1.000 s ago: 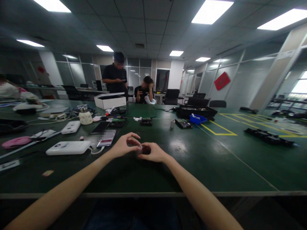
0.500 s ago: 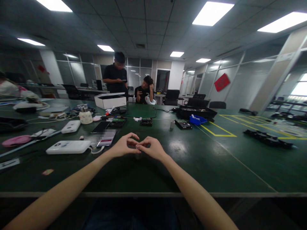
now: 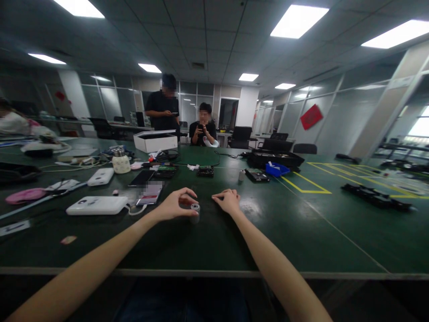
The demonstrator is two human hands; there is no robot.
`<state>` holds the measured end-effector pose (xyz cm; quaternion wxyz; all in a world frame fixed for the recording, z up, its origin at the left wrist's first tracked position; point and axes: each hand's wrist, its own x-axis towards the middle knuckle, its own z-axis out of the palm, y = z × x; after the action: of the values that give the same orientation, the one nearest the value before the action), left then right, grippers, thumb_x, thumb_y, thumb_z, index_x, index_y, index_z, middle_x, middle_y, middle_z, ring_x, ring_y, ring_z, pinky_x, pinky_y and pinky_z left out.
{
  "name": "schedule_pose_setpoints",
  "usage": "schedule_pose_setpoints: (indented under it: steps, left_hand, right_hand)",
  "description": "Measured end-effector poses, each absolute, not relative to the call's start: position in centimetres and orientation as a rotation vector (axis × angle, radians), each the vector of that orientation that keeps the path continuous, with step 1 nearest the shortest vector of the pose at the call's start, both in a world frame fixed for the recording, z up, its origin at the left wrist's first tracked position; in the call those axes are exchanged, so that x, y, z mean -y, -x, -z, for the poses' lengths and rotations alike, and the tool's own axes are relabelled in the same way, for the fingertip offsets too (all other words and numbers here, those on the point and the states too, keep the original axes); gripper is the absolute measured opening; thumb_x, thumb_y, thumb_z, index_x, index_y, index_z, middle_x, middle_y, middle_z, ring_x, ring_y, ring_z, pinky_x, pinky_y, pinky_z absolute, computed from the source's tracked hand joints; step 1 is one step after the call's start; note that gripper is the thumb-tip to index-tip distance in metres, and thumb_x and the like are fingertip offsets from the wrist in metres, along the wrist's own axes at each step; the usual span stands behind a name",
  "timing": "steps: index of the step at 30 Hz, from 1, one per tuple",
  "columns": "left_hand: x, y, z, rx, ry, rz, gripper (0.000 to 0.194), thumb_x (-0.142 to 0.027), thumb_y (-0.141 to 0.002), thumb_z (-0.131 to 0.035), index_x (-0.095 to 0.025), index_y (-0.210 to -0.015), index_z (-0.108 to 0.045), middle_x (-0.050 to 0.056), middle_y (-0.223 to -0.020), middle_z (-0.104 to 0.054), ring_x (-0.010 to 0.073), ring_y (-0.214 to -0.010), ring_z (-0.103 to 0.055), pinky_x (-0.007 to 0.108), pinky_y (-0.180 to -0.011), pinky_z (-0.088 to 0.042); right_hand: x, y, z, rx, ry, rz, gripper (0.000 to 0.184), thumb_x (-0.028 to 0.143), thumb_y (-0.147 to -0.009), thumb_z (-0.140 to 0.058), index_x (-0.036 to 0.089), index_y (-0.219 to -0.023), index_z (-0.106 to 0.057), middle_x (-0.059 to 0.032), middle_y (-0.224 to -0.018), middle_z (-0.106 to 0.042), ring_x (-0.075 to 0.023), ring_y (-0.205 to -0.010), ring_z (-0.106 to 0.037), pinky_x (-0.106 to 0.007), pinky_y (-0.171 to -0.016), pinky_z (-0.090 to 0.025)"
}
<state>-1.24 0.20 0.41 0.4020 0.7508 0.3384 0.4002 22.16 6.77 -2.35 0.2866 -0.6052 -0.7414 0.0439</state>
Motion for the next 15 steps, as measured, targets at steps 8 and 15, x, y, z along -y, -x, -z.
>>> schedule_pose_setpoints:
  steps: [8, 15]
  left_hand:
    - [-0.5, 1.3, 0.0, -0.833, -1.936, -1.040, 0.055, -0.029, -0.054, -0.082, -0.016, -0.099, -0.054, 0.009, -0.090, -0.072, 0.0210, -0.084, -0.068, 0.035, -0.077, -0.052]
    - [-0.6, 1.5, -0.1, -0.865, -1.983, -1.052, 0.057, -0.034, -0.052, -0.082, -0.017, -0.100, -0.056, 0.005, -0.085, -0.070, 0.0203, -0.081, -0.067, 0.031, -0.074, -0.050]
  right_hand:
    - [-1.3, -18.9, -0.8, 2.039, 0.902, -0.429, 0.023, 0.039, -0.084, -0.057, 0.022, -0.091, -0.070, -0.0054, -0.091, -0.067, -0.0192, -0.090, -0.059, -0.033, -0.084, -0.045]
    - [-0.1, -17.5, -0.3, 2.109, 0.919, -0.458, 0.020, 0.038, -0.081, -0.061, 0.019, -0.082, -0.070, -0.0048, -0.082, -0.065, -0.0181, -0.082, -0.059, -0.032, -0.078, -0.046]
